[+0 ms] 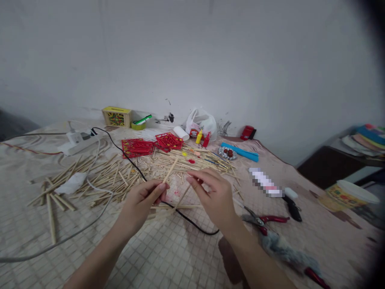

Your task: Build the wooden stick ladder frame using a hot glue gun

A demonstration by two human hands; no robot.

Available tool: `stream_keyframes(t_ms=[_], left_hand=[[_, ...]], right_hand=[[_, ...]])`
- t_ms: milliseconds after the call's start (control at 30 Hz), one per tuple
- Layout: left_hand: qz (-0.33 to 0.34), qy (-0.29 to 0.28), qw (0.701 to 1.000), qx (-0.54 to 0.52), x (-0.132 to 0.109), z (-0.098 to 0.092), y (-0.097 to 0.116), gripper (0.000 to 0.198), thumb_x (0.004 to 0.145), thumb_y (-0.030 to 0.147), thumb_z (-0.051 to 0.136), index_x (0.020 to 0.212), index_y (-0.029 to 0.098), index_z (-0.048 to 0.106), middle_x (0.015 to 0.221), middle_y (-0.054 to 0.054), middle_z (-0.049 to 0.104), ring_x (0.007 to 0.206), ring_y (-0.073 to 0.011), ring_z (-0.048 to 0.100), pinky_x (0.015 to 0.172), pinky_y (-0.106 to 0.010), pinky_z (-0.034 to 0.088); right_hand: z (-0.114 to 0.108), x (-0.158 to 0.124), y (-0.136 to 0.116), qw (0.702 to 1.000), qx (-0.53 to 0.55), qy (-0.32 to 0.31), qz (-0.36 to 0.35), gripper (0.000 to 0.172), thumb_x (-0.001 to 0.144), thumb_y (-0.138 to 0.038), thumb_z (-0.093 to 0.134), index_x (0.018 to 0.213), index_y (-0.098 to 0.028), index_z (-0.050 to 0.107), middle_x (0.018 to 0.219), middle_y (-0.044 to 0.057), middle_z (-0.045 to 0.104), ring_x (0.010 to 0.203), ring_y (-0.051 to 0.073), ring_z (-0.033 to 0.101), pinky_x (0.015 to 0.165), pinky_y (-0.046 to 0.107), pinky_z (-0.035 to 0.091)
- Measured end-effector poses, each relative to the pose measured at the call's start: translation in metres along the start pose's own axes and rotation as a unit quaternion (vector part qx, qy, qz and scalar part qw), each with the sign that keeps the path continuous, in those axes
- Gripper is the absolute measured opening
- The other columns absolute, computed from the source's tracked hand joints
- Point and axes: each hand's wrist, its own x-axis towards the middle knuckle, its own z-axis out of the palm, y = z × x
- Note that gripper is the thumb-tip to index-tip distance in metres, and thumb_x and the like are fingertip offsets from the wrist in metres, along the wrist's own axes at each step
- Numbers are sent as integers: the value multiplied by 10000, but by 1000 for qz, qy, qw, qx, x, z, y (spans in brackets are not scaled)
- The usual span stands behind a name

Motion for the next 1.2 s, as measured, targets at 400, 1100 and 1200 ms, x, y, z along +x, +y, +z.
stream_keyframes(t_ms=[400,1100,1200], left_hand=[[-1,-12,1000,-23,-1,2,-1,303,807,396,471,625,166,551,558,30,473,518,-88,406,487,-194,319],[0,-5,1000,2,0,1,1,330,805,396,472,576,168,539,529,34,460,499,-88,407,474,-192,320],[-4,-7,1000,-9,0,2,0,313,808,391,471,604,168,553,546,32,480,506,-87,409,476,-189,320]], right_hand=[[2,5,-4,999,39,22,-12,67,777,-209,592,776,-236,653,881,34,553,858,174,527,744,339,435],[-7,2,9,995,-90,20,-34,78,778,-231,601,730,-241,663,780,15,564,791,171,517,784,379,324],[-11,4,2,997,81,4,-2,53,793,-239,579,758,-232,618,1015,37,572,999,198,502,865,387,353]])
